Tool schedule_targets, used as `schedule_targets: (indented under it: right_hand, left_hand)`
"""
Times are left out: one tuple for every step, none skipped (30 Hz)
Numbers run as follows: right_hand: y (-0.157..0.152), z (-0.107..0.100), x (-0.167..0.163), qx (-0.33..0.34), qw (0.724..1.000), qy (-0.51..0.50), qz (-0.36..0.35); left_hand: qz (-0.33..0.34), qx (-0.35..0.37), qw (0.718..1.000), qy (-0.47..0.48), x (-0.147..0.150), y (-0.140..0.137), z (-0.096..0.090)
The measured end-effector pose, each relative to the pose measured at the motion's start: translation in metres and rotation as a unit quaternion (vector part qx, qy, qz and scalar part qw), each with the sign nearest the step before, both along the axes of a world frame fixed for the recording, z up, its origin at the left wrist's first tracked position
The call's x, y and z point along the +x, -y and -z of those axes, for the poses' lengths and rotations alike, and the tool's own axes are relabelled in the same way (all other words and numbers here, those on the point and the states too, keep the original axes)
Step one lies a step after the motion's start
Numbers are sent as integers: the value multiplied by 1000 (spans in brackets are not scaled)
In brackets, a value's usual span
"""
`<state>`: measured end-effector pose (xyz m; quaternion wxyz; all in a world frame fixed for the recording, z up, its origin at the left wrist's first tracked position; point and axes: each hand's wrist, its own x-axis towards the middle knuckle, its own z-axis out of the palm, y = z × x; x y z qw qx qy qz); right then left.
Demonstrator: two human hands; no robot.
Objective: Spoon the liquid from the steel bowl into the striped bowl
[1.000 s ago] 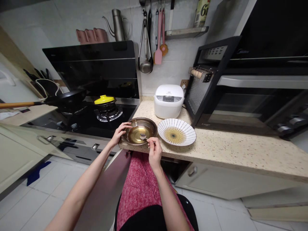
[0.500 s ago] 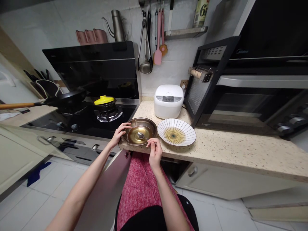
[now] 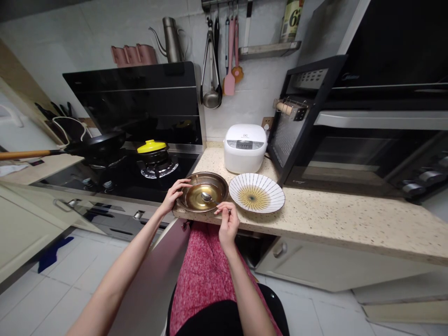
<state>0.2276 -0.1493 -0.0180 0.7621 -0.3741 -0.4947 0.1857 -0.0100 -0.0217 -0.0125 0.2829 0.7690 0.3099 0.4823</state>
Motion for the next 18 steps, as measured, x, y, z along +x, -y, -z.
schedule_targets:
  right_hand:
    - [0,-1,0,1,1000,-2,1]
    - [1,-1,1,2,1000,-3,2]
    - [1,-2,1,2,1000,-4,4]
    - [2,-3,2,2,1000,-5,5]
    - [2,-3,2,2,1000,-6,5]
    - [3,-4,3,3,1000,-8,6]
    - [3,-4,4,5,1000,-11,7]
    - [3,-5,5,7,1000,-13,8]
    - [4,-6,6,8,1000,-15,11]
    - [4,-6,8,8,1000,-16,15]
    - [4,-7,9,8,1000,-17,19]
    - [5,-8,10,8,1000,-18,23]
    - [5,-8,12,8,999,-20,26]
    - [5,-9,13,9,999,-23,28]
    - [6,-10,15,11,999,-25,31]
    - [6,-11,17,11,999,-27,35]
    - [7,-13,18,13,999,-28,41]
    - [8,-14,21,15,998,-29,46]
  left_hand:
    - [0,0,1000,1,0,0,0]
    - [0,0,1000,3,0,0,0]
    - [0,1,1000,5,0,0,0]
    - [0,2,1000,6,0,0,0]
    - [0,2,1000,6,0,0,0]
    - [0,3,1000,6,1,0,0]
    - [0,3,1000,6,1,0,0]
    - [0,3,1000,6,1,0,0]
    - [-1,2,1000,5,1,0,0]
    - [-2,1,1000,5,1,0,0]
    - [-2,0,1000,4,1,0,0]
    - [-3,-1,1000,3,0,0,0]
    - [-3,-1,1000,1,0,0,0]
    - [-3,-1,1000,0,0,0,0]
    - [-3,0,1000,-1,0,-1,1]
    - [-3,0,1000,-1,0,-1,1]
    - [-2,1,1000,0,0,-1,1]
    - [-1,1,1000,2,0,-1,1]
